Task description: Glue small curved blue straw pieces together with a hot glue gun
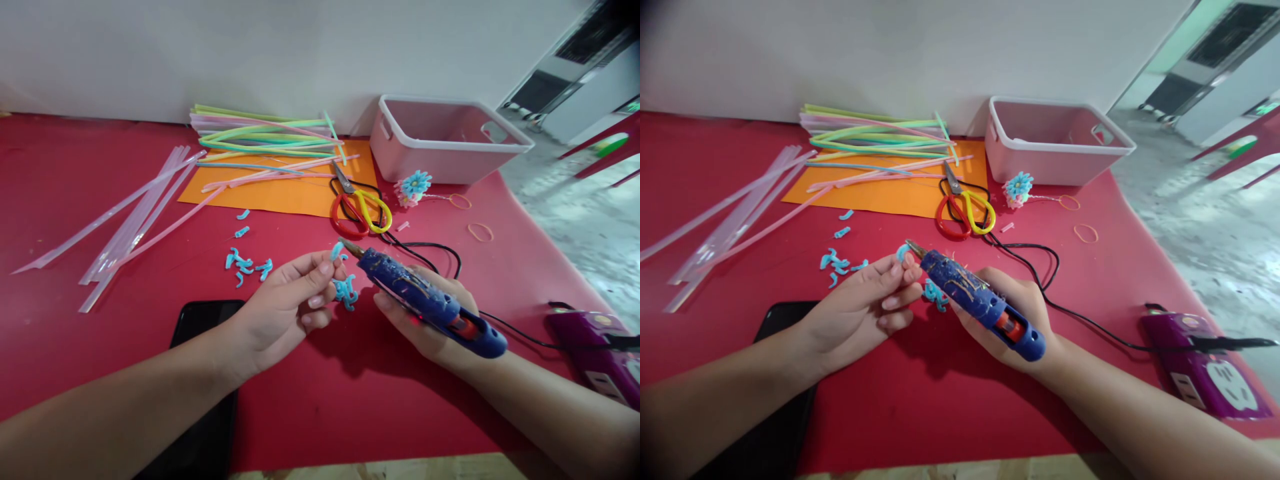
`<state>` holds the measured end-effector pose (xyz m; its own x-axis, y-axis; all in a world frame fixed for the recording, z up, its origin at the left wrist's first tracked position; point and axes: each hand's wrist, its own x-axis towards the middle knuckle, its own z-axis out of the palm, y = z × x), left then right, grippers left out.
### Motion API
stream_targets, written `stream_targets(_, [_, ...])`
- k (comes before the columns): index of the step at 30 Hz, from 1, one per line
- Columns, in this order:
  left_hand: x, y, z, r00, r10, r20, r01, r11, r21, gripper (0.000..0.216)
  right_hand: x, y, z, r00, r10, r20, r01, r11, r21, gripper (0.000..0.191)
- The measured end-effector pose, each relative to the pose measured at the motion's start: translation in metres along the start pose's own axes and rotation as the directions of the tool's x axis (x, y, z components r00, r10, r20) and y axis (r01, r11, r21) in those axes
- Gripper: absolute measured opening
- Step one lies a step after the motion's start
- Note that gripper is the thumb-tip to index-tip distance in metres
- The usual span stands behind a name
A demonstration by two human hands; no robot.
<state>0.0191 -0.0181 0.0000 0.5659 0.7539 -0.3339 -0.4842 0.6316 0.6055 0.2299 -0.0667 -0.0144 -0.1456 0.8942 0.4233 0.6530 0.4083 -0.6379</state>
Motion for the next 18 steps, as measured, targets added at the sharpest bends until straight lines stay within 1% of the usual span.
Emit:
stream_targets(8, [-0.0011,-0.0006,-0.0011,1.0,-0.007,0.003,0.007,1.0,0.005,0.021,-0.0009,0.0011,-0.0013,0.999,0.011,0.036,-0.011,1.0,0.005,0.014])
stream_targets(13, [-0.001,0.0005,-0.001,1.0,-0.022,-0.008,0.022,1.0,-0.016,0.023,-0.0024,0.0029,-0.0016,1.0,-0.001,0.03,0.001,1.0,-0.001,0.015])
stream_targets(18, [-0.0015,0.0018,0.0004,0.999,-0.032,-0.026,0.032,0.999,-0.001,0.027,-0.0035,0.0051,0.0003,1.0,-0.014,0.004,0.015,0.999,-0.048,0.018])
